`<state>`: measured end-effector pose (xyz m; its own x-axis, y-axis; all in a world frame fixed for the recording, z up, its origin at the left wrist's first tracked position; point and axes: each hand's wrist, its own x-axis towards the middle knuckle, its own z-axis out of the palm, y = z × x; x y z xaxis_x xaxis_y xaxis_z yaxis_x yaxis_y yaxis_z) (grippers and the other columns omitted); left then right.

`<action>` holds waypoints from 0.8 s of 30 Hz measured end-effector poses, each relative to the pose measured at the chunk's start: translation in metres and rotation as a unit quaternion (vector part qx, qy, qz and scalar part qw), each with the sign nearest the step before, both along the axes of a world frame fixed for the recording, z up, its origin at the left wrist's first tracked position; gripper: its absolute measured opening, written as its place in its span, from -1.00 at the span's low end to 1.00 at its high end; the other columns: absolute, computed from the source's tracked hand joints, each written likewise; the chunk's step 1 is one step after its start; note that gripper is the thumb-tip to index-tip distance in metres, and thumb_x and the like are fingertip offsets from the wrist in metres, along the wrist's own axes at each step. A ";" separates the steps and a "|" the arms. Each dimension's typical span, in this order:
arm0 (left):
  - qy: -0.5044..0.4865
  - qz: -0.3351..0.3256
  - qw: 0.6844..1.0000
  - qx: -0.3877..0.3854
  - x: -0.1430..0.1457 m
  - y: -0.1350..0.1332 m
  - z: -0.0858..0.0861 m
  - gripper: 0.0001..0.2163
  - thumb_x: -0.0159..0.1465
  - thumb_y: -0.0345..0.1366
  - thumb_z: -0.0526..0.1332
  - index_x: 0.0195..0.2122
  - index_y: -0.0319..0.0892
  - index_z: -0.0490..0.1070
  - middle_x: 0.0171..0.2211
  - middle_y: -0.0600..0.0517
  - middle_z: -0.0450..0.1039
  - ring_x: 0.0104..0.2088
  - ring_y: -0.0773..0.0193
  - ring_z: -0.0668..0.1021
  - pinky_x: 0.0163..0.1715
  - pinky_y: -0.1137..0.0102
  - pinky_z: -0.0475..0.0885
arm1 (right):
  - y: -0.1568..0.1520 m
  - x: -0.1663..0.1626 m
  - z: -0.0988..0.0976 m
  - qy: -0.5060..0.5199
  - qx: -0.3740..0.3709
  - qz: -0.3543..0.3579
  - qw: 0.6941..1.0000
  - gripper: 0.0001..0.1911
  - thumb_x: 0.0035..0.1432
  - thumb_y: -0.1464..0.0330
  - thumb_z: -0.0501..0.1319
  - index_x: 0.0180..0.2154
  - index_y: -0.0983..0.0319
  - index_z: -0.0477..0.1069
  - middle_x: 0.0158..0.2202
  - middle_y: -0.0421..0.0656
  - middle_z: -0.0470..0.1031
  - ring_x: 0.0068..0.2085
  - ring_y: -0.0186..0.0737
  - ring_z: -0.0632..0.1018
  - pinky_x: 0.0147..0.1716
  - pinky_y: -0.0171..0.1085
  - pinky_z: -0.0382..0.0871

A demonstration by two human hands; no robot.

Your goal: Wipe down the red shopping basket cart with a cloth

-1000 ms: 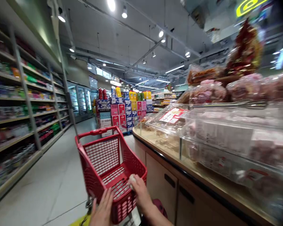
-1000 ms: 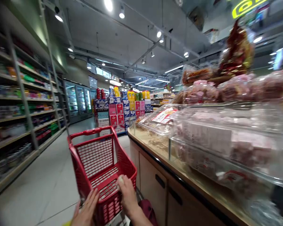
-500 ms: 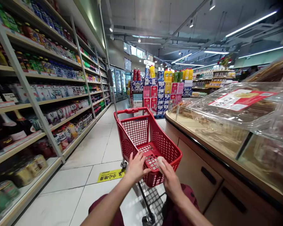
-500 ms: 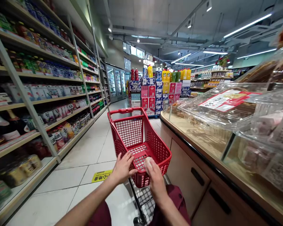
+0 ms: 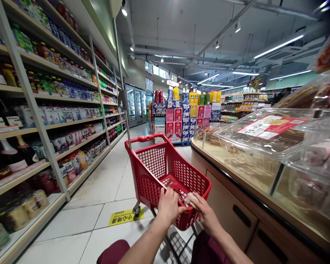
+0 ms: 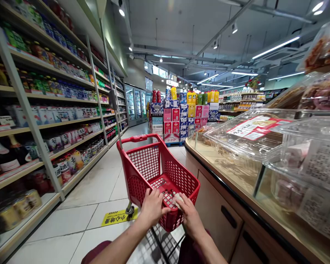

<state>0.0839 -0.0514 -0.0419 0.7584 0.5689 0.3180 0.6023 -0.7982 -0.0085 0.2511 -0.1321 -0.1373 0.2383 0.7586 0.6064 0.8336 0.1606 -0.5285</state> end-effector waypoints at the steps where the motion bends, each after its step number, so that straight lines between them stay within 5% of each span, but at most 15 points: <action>1: -0.004 -0.014 1.000 -0.005 0.002 -0.001 0.000 -0.51 0.13 0.14 -0.01 -0.21 -0.19 0.37 -0.18 -0.10 0.42 -0.07 0.08 0.37 0.02 0.11 0.09 | -0.002 0.006 0.002 0.022 0.003 -0.002 1.000 -0.51 -0.02 0.52 -0.07 -0.10 0.09 0.41 0.07 -0.18 0.31 0.09 -0.26 0.31 0.04 -0.18 0.22; 4: 0.001 -0.029 0.999 -0.024 -0.008 0.014 0.007 -0.53 0.19 0.03 -0.02 0.05 -0.12 0.20 0.02 -0.07 0.31 0.05 0.11 0.29 0.09 0.09 0.00 | -0.007 0.020 0.013 0.118 0.014 -0.023 0.993 -0.60 -0.07 0.45 -0.02 -0.25 0.12 0.49 -0.02 -0.15 0.40 0.00 -0.19 0.41 -0.06 -0.18 0.33; 6: 0.019 0.027 0.999 -0.033 -0.024 0.033 0.014 -0.50 0.21 -0.03 -0.03 0.14 -0.12 0.07 0.15 -0.09 0.14 0.16 0.08 0.16 0.11 0.02 -0.07 | -0.014 0.028 0.024 0.227 0.016 -0.047 0.973 -0.65 -0.07 0.39 0.02 -0.28 0.19 0.50 -0.23 -0.10 0.51 -0.23 -0.18 0.52 -0.31 -0.22 0.43; 9: 0.044 0.065 0.997 -0.019 -0.046 0.056 0.020 -0.55 0.23 -0.10 -0.03 0.12 -0.14 0.11 0.19 -0.08 0.07 0.21 0.08 0.04 0.12 -0.01 -0.15 | -0.029 0.041 0.039 0.395 0.017 -0.083 0.915 -0.58 -0.06 0.32 0.04 -0.15 0.31 0.42 -0.58 -0.19 0.44 -0.64 -0.33 0.41 -0.69 -0.36 0.28; 11: 0.036 0.047 0.998 0.003 -0.051 0.060 0.018 -0.57 0.23 -0.12 -0.03 0.09 -0.14 0.15 0.16 -0.06 0.13 0.21 0.10 0.04 0.14 0.03 -0.16 | -0.037 0.046 0.042 0.433 0.023 -0.104 0.895 -0.55 -0.05 0.31 0.05 -0.11 0.34 0.38 -0.62 -0.22 0.41 -0.70 -0.37 0.34 -0.74 -0.38 0.21; 15: 0.009 0.010 1.000 0.007 -0.044 0.049 0.010 -0.58 0.22 -0.10 -0.02 0.07 -0.14 0.17 0.10 -0.04 0.22 0.18 0.15 0.11 0.16 0.09 -0.14 | -0.024 0.024 0.031 0.280 0.058 -0.151 0.946 -0.59 -0.06 0.39 0.01 -0.15 0.24 0.43 -0.25 -0.08 0.50 -0.32 -0.19 0.53 -0.38 -0.20 0.45; 18: 0.010 -0.019 1.000 -0.011 -0.037 0.041 0.007 -0.56 0.21 -0.10 -0.02 0.08 -0.16 0.15 0.12 -0.04 0.21 0.18 0.16 0.11 0.17 0.07 -0.18 | 0.011 -0.021 0.028 0.114 0.099 -0.139 0.979 -0.48 -0.04 0.51 -0.06 -0.03 0.14 0.35 0.07 -0.16 0.30 0.08 -0.18 0.32 0.01 -0.08 0.27; 22: 0.019 -0.040 0.999 -0.005 -0.040 0.038 0.011 -0.52 0.17 -0.12 0.02 0.11 -0.17 0.12 0.17 -0.05 0.11 0.21 0.16 0.04 0.18 0.09 -0.18 | 0.046 -0.044 0.035 -0.018 0.079 -0.037 0.996 -0.42 0.01 0.58 -0.12 0.05 0.11 0.25 0.12 -0.20 0.24 0.14 -0.26 0.24 0.08 -0.12 0.18; 24: 0.022 -0.031 0.999 0.009 -0.047 0.038 0.016 -0.53 0.14 -0.18 0.05 0.08 -0.20 0.16 0.19 -0.06 0.07 0.22 0.16 0.01 0.18 0.12 -0.19 | 0.045 -0.021 0.035 -0.016 0.050 -0.085 0.995 -0.47 0.02 0.56 -0.10 0.01 0.13 0.30 0.08 -0.17 0.30 0.08 -0.23 0.32 0.04 -0.13 0.24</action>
<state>0.0365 -0.0129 -0.0262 0.8049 0.5156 0.2937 0.5511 -0.8330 -0.0481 0.2299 -0.0869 -0.1025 0.3380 0.6440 0.6863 0.8692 0.0660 -0.4900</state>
